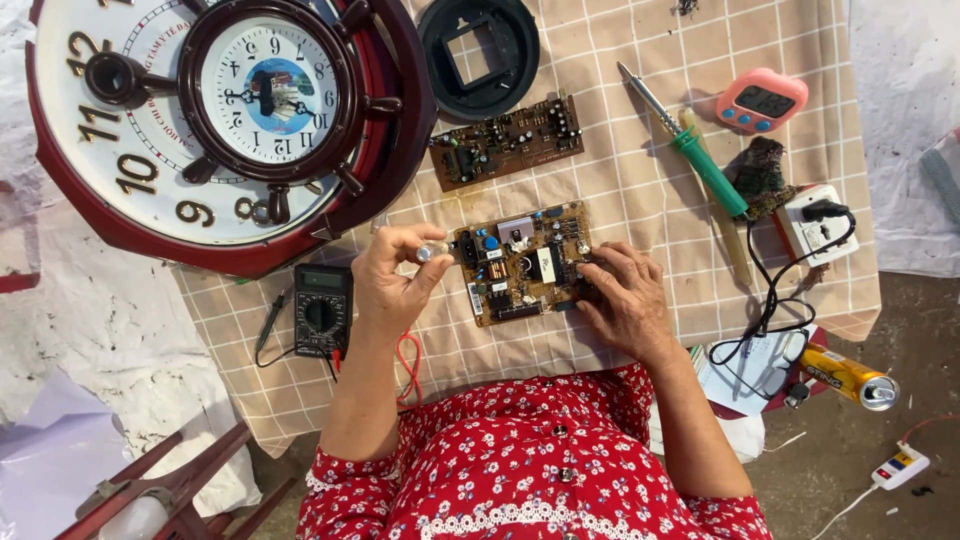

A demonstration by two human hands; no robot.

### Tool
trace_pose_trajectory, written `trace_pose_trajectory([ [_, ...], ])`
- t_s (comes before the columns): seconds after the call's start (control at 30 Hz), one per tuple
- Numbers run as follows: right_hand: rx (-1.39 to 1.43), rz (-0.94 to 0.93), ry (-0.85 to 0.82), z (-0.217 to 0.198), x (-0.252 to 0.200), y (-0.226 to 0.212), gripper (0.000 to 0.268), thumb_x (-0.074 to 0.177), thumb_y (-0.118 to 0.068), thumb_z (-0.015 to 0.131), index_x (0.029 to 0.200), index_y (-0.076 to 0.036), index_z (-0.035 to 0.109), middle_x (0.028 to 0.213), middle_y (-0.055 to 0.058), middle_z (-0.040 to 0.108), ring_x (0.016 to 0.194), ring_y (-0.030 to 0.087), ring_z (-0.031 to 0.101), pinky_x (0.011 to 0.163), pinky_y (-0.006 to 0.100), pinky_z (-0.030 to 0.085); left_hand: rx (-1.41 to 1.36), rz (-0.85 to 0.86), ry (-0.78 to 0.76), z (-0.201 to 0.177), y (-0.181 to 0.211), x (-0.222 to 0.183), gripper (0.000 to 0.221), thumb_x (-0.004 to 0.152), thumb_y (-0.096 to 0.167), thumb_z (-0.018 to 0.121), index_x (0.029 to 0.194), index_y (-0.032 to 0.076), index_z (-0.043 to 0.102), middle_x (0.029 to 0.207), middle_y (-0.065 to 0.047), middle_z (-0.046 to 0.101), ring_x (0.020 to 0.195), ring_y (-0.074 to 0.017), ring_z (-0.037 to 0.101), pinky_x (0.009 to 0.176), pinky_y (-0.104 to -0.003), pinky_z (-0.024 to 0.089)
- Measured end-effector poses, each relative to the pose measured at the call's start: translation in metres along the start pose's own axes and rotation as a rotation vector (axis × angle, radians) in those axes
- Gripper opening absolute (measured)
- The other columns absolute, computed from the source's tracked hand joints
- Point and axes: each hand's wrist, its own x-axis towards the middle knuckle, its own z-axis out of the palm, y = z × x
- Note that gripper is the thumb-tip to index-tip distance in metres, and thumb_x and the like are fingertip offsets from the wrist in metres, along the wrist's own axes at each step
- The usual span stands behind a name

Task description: Testing and adjusting electronic components on a circuit board using a screwdriver and multimeter

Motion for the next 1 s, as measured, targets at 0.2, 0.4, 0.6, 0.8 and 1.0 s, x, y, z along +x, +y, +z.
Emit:
trace_pose_trajectory([
  [0.2,-0.012,0.011,0.002,0.001,0.0,-0.001,0.04,0.074,-0.036,0.06,0.111,-0.021,0.054,0.118,0.004,0.047,0.116,0.025,0.042,0.091,0.035,0.028,0.03,0.122,-0.018,0.003,0.014,0.011,0.015,0.079,0.015,0.065,0.084,0.002,0.06,0.073,-0.009,0.059,0.057,-0.0192,0.054,0.051,-0.024,0.046],
  [0.4,-0.016,-0.001,0.016,0.001,-0.001,0.001,0.041,0.073,-0.034,0.061,0.111,-0.021,0.055,0.118,0.005,0.047,0.115,0.026,0.043,0.089,0.035,0.029,0.062,0.092,-0.091,-0.004,0.013,0.003,0.016,0.083,0.017,0.058,0.086,0.002,0.062,0.083,-0.012,0.062,0.068,-0.0235,0.061,0.058,-0.026,0.05],
  [0.6,-0.019,0.026,0.016,0.003,-0.001,0.001,0.041,0.071,-0.032,0.064,0.111,-0.023,0.055,0.118,0.003,0.048,0.116,0.024,0.043,0.09,0.035,0.029,-0.015,0.006,-0.032,-0.004,0.0,-0.005,0.024,0.076,0.019,0.07,0.074,0.004,0.051,0.083,-0.011,0.064,0.063,-0.0178,0.061,0.055,-0.025,0.048],
  [0.8,-0.016,0.036,0.015,0.002,0.001,-0.001,0.042,0.071,-0.03,0.064,0.111,-0.022,0.055,0.117,0.002,0.049,0.115,0.023,0.043,0.091,0.035,0.029,0.08,0.09,-0.004,-0.002,0.003,0.002,0.021,0.076,0.019,0.07,0.085,0.004,0.058,0.079,-0.011,0.061,0.068,-0.0244,0.06,0.06,-0.029,0.047],
  [1.0,-0.003,0.024,0.018,0.002,0.001,-0.001,0.042,0.07,-0.029,0.065,0.111,-0.021,0.056,0.116,0.005,0.05,0.114,0.025,0.044,0.09,0.036,0.03,0.059,0.101,-0.057,-0.007,0.0,-0.002,0.012,0.076,0.019,0.066,0.077,0.009,0.061,0.081,-0.008,0.06,0.075,-0.0238,0.06,0.068,-0.031,0.047],
])
